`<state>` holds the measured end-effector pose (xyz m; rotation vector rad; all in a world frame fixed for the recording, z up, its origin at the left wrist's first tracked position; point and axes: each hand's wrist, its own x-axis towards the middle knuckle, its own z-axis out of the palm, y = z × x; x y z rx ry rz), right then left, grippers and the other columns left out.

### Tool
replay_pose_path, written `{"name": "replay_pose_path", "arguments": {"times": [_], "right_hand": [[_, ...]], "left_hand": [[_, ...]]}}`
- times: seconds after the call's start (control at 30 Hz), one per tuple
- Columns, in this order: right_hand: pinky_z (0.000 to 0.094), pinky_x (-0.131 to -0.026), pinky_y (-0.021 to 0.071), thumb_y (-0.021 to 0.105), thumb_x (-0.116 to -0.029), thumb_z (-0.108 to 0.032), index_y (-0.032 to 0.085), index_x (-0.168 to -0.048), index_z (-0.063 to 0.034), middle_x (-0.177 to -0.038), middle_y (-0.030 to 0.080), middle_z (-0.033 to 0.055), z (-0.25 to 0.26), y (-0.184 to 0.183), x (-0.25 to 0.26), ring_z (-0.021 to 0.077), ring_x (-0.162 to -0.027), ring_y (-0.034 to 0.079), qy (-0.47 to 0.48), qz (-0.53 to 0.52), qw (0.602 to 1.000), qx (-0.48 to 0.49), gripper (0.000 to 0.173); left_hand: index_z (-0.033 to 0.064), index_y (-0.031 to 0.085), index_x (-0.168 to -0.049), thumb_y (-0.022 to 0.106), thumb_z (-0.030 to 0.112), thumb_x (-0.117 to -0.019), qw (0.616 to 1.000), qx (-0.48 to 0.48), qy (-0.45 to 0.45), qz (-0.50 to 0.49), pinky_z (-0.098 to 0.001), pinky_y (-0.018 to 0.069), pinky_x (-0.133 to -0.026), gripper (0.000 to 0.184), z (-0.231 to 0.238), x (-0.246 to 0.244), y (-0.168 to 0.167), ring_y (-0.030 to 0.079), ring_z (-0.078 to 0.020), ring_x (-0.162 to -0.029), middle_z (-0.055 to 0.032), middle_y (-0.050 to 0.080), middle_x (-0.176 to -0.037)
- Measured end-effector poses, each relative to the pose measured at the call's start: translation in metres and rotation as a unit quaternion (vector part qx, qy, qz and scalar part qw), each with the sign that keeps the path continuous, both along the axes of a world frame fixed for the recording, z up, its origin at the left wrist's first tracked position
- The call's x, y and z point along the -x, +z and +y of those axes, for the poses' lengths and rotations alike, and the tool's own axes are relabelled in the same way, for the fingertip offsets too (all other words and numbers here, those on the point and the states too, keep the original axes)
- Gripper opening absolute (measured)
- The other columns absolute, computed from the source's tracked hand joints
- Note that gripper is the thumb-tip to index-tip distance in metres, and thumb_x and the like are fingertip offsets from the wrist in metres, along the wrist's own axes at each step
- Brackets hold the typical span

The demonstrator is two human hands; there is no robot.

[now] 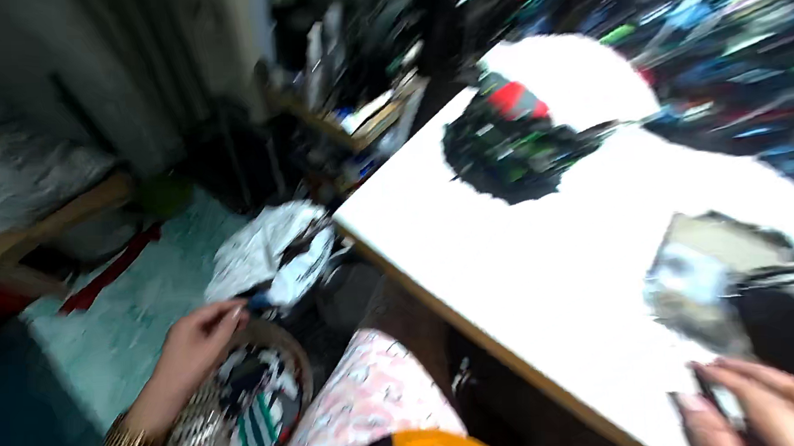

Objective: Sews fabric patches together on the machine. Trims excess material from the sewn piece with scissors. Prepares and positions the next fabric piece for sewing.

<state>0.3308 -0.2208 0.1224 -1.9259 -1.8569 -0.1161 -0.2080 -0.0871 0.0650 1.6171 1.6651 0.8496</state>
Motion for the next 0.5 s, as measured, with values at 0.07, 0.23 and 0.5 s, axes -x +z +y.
{"name": "replay_pose_path", "arguments": {"times": [0.07,0.23,0.5], "right_hand": [[0.0584,-0.106,0.0432,0.061,-0.1003,-0.024,0.067,-0.122,0.0079,-0.128,0.059,0.0374,0.000,-0.004,-0.006,0.0507,-0.122,0.056,-0.009,0.013,1.000,0.001,0.039],[0.0570,-0.107,0.0427,0.063,-0.0988,-0.028,0.069,-0.123,0.0053,-0.129,0.060,0.0337,0.000,-0.009,-0.004,0.0483,-0.124,0.056,-0.025,0.044,0.999,-0.011,0.041],[0.0559,-0.108,0.0420,0.065,-0.0978,-0.030,0.071,-0.122,0.0020,-0.131,0.061,0.0302,0.000,-0.012,-0.003,0.0456,-0.126,0.055,-0.041,0.078,0.996,-0.018,0.040]], "left_hand": [[0.0076,0.074,-0.114,0.058,0.023,-0.0994,0.992,-0.103,-0.042,-0.052,-0.0275,0.0627,-0.078,0.027,0.013,-0.028,0.022,0.074,-0.0098,-0.086,0.0001,0.078,-0.097],[0.0167,0.078,-0.106,0.065,0.028,-0.0967,0.921,-0.356,-0.148,-0.046,-0.0269,0.0603,-0.088,0.020,0.057,-0.117,0.097,0.071,-0.0061,-0.097,0.0064,0.075,-0.103],[0.0066,0.077,-0.111,0.070,0.009,-0.0941,0.822,-0.494,-0.282,0.008,-0.0366,0.0560,-0.100,0.018,0.132,-0.263,0.148,0.068,-0.0158,-0.112,-0.0058,0.073,-0.114]]}}
